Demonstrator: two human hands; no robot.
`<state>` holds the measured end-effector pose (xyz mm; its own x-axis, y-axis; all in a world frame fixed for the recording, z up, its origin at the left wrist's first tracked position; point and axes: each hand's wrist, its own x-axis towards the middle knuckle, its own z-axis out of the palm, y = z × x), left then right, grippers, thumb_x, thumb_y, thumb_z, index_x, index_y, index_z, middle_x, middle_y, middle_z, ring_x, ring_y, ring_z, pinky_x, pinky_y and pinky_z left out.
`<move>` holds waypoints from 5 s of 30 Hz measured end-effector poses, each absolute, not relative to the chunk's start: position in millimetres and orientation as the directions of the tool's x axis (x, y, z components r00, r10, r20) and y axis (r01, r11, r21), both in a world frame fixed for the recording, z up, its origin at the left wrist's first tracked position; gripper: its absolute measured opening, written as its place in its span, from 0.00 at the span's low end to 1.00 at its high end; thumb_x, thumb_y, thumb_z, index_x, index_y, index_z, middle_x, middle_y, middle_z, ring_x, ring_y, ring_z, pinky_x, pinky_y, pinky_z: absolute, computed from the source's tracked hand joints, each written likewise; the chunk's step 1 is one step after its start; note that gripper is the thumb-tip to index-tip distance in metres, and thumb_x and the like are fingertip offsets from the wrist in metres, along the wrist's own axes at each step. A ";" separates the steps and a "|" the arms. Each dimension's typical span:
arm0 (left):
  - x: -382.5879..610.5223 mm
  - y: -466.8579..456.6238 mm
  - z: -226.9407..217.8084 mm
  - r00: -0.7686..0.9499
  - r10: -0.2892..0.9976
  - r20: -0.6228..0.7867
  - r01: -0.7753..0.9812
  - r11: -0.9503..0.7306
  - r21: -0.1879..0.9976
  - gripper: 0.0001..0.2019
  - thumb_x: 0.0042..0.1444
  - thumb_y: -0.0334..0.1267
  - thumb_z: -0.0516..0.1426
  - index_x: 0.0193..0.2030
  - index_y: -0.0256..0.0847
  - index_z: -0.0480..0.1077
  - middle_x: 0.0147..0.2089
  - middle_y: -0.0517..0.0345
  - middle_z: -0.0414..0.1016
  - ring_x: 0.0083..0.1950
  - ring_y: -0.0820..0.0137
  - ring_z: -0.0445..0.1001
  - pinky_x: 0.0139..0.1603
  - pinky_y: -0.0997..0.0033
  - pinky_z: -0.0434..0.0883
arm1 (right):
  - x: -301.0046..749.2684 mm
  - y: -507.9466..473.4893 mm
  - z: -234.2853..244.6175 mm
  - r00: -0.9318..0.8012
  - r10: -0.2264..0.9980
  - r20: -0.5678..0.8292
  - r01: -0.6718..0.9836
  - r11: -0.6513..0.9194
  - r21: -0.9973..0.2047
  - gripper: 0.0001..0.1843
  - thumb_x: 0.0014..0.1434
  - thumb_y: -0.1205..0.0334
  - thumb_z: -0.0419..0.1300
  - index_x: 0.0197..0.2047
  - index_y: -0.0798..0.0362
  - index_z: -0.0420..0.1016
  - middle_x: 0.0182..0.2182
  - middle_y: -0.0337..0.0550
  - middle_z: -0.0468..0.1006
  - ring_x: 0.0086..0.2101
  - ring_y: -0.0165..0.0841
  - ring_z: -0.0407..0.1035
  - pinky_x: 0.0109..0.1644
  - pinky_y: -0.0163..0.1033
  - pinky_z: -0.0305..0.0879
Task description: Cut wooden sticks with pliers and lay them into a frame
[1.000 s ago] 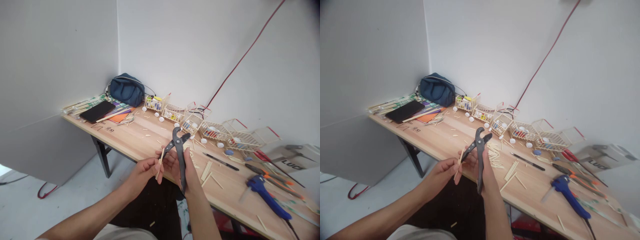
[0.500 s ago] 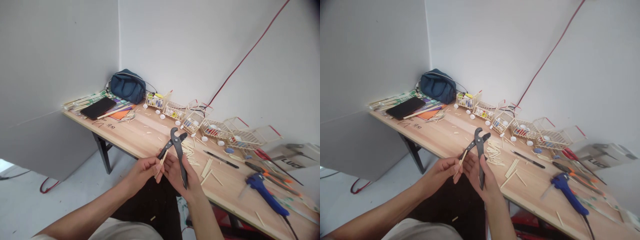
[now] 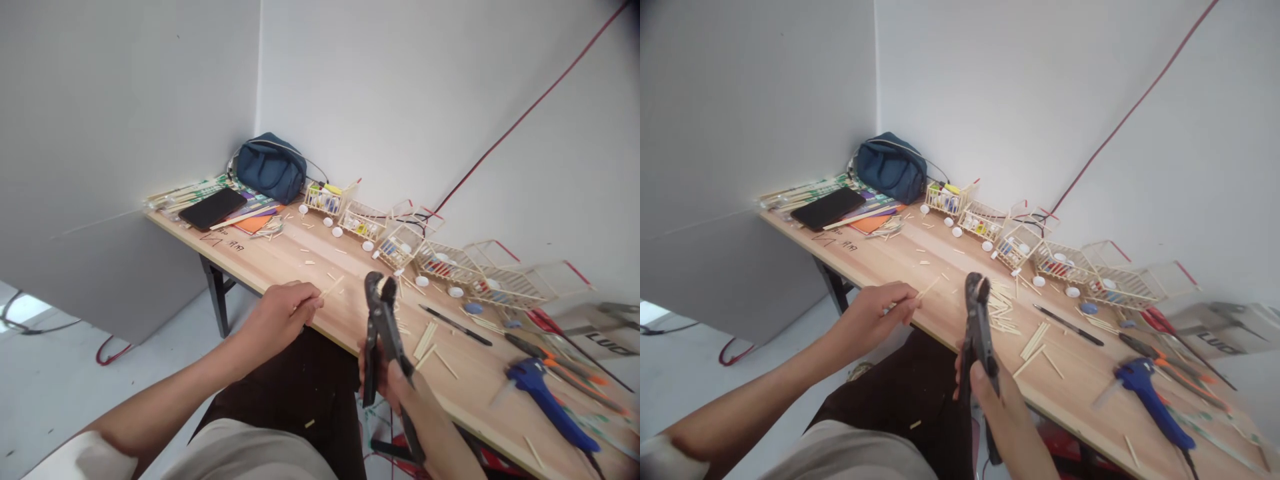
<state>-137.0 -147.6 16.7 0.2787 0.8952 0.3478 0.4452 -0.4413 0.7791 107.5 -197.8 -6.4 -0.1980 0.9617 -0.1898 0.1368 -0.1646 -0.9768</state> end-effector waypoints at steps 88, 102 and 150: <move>-157.2 -118.3 14.7 0.541 0.835 -0.105 -0.049 0.156 0.987 0.12 0.56 0.40 0.58 0.27 0.33 0.74 0.18 0.62 0.64 0.24 0.76 0.62 0.28 0.75 0.60 | 82.5 -166.7 25.6 -0.405 0.874 -0.270 0.663 0.077 -0.745 0.25 0.60 0.39 0.53 0.44 0.54 0.72 0.27 0.39 0.71 0.26 0.29 0.63 0.29 0.35 0.58; -149.3 -113.0 20.2 0.432 0.902 -0.017 0.044 -0.003 0.999 0.11 0.54 0.37 0.56 0.26 0.32 0.71 0.17 0.64 0.61 0.22 0.79 0.57 0.27 0.76 0.57 | 85.4 -148.9 30.6 -0.494 0.830 -0.259 0.675 0.178 -0.716 0.23 0.64 0.40 0.48 0.41 0.52 0.68 0.23 0.36 0.70 0.23 0.28 0.63 0.28 0.34 0.58; -167.3 -55.0 2.3 0.285 0.958 0.002 -0.164 0.047 0.985 0.08 0.50 0.34 0.60 0.29 0.28 0.74 0.16 0.61 0.65 0.19 0.79 0.60 0.24 0.78 0.58 | 43.8 -74.1 12.2 -0.311 0.950 -0.011 0.868 0.279 -0.410 0.30 0.58 0.36 0.49 0.18 0.52 0.59 0.15 0.39 0.63 0.19 0.28 0.56 0.25 0.36 0.47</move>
<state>-167.3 -55.0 2.3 0.2855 0.9584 0.0017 -0.1640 0.0471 0.9853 43.8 -74.1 12.2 -0.3108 0.9504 -0.0106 0.8682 0.2793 -0.4101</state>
